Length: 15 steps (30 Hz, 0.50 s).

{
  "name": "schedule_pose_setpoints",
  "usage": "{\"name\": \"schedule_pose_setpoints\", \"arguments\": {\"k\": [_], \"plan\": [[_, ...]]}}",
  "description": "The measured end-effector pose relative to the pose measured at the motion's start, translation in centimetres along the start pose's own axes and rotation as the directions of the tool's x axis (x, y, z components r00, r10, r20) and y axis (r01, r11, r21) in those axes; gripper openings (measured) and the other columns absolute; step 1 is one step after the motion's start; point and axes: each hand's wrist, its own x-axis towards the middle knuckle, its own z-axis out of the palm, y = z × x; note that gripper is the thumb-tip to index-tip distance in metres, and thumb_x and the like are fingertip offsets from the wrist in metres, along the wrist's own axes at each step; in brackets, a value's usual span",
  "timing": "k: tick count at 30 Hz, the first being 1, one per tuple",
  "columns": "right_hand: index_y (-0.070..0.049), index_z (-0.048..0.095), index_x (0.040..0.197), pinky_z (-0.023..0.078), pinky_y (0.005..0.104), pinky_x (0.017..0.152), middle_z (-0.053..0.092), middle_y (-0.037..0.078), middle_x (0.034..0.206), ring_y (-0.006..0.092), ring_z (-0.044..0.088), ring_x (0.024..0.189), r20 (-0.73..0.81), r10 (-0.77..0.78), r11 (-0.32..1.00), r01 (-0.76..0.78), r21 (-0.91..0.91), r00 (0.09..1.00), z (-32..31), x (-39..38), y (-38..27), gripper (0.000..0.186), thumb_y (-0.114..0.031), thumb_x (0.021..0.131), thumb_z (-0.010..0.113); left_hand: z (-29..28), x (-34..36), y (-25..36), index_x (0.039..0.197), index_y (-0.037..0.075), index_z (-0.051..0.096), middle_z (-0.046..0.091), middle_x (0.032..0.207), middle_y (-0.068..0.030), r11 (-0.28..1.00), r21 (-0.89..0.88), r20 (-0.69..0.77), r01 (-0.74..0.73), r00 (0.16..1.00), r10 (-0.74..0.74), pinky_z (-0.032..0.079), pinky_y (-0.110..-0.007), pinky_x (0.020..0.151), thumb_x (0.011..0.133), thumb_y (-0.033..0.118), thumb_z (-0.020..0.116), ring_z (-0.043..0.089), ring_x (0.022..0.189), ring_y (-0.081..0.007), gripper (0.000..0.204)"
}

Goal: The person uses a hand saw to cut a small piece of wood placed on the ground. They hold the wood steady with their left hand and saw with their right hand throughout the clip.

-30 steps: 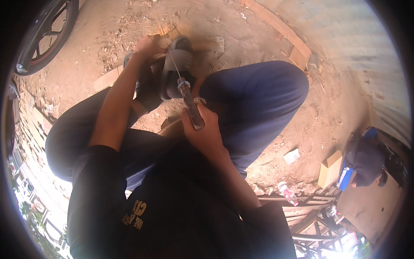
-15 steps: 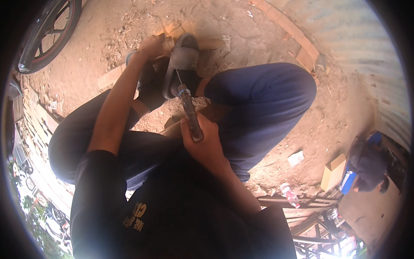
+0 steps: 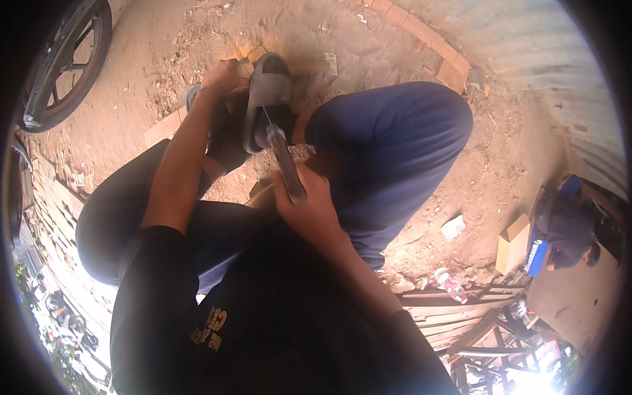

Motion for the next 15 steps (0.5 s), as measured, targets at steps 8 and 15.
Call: {"name": "schedule_pose_setpoints", "arguments": {"k": [8,15], "plan": [[-0.001,0.059,0.089,0.047,0.0424,0.057,0.058,0.017,0.069,0.0399,0.060,0.063,0.066,0.059,0.996,-0.055,-0.064,0.996,-0.5,0.5,0.2,0.004,-0.004,0.088,0.061,0.4,0.5,-0.3,0.111,0.005,0.065,0.067,0.111,-0.0231,0.996,0.008,0.010,-0.089,0.996,0.089,0.053,-0.046,0.090,0.072,0.050,0.070,0.065,0.104,-0.0383,0.060],[0.000,0.057,0.084,0.046,0.0407,0.057,0.057,0.016,0.067,0.0349,0.059,0.062,0.072,0.111,0.991,-0.105,-0.089,0.991,-3.8,-4.2,-3.3,0.009,-0.007,0.088,0.063,2.2,0.8,-2.1,0.107,0.004,0.065,0.068,0.104,-0.0236,0.999,0.032,-0.078,-0.040,0.996,0.042,0.053,-0.047,0.087,0.073,0.047,0.071,0.065,0.102,-0.0386,0.056]]}}
